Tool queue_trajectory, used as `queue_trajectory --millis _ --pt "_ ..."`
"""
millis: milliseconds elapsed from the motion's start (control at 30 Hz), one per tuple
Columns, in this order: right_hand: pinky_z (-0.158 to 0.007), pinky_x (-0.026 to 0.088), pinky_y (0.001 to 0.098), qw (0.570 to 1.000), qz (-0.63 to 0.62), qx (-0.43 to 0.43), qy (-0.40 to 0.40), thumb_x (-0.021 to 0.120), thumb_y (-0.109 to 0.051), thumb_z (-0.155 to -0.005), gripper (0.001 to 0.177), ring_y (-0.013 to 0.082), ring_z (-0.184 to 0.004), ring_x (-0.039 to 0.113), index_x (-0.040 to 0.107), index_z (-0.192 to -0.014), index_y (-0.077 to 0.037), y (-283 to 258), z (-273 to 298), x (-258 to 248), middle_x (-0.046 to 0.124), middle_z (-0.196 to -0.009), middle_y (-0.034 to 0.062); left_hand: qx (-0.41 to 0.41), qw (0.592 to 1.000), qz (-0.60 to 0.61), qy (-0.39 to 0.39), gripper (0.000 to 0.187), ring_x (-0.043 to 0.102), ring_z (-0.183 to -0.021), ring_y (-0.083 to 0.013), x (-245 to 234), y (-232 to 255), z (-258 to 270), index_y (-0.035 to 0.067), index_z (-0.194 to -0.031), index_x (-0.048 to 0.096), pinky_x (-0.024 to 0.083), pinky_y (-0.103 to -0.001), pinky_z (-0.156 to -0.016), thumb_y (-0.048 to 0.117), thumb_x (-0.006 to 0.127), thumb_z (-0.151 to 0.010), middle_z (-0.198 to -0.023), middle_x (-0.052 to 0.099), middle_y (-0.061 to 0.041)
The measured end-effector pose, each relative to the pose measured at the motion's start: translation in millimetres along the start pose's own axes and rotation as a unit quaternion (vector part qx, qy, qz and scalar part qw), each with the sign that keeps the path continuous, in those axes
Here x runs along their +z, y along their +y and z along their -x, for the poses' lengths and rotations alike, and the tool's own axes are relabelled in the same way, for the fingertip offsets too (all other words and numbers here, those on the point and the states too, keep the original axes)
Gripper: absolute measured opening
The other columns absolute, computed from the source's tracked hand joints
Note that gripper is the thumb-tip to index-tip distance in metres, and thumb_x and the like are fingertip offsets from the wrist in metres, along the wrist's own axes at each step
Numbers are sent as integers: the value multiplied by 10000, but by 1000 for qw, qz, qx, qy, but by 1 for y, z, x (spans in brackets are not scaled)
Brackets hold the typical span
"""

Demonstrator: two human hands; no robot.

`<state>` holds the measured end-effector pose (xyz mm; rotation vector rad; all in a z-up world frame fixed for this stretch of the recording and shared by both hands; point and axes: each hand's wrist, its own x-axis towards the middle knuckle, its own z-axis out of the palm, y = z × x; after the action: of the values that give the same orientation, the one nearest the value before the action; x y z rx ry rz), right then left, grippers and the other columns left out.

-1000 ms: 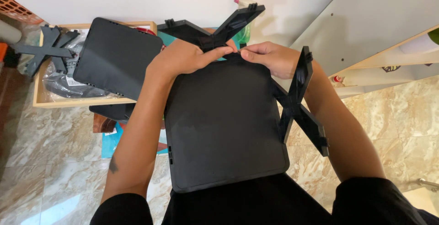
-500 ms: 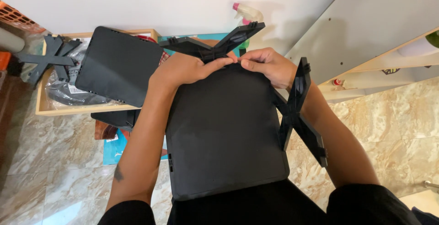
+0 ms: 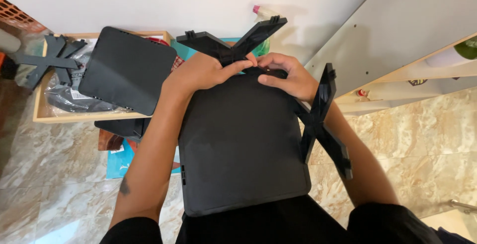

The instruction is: Assembling a black plastic modular shoe rack by snapping the panels into the frame.

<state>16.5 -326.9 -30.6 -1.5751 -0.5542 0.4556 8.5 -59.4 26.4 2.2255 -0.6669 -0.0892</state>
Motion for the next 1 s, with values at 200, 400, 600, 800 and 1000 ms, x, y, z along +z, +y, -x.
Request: queue_trajectory --millis 200,400,600,800,1000 --pt "-939 512 297 997 5 -71 -1 681 -15 -1029 28 114 -1023 634 670 -1020 9 13 -12 -8 661 -1104 52 28 999 33 -6 363 614 -635 -249 -1 -5 -1 251 -1177 764 489 -367 -622 519 625 -976 -746 697 -117" --pt "-947 502 285 997 -10 -76 -27 696 15 -987 21 124 -1034 633 682 -975 26 11 -19 -15 671 -1104 69 -143 984 -81 -69 449 642 -566 -311 -1 -3 -6 233 -1109 761 464 -428 -556 611 609 -921 -590 647 -175" --pt "-915 510 273 992 51 -105 -51 717 11 -959 41 119 -996 639 684 -936 14 12 -18 -19 703 -1073 64 -2 996 -80 -51 454 697 -684 -341 11 -18 -5 285 -1170 750 508 -441 -605 630 535 -967 -723 696 -169" --pt "-906 501 301 987 109 -108 -52 737 19 -972 62 157 -1010 629 682 -943 22 10 -13 -16 680 -1051 79 -84 993 -61 -65 405 686 -806 -352 3 3 2 284 -1193 728 516 -425 -675 578 594 -949 -867 728 -172" --pt "-779 536 339 918 324 -228 -29 815 -81 -902 148 195 -900 667 697 -913 7 -51 -19 -6 704 -939 82 30 998 53 -34 285 648 -782 -254 -4 7 -2 206 -1176 722 513 -338 -745 408 613 -1006 -918 731 -79"
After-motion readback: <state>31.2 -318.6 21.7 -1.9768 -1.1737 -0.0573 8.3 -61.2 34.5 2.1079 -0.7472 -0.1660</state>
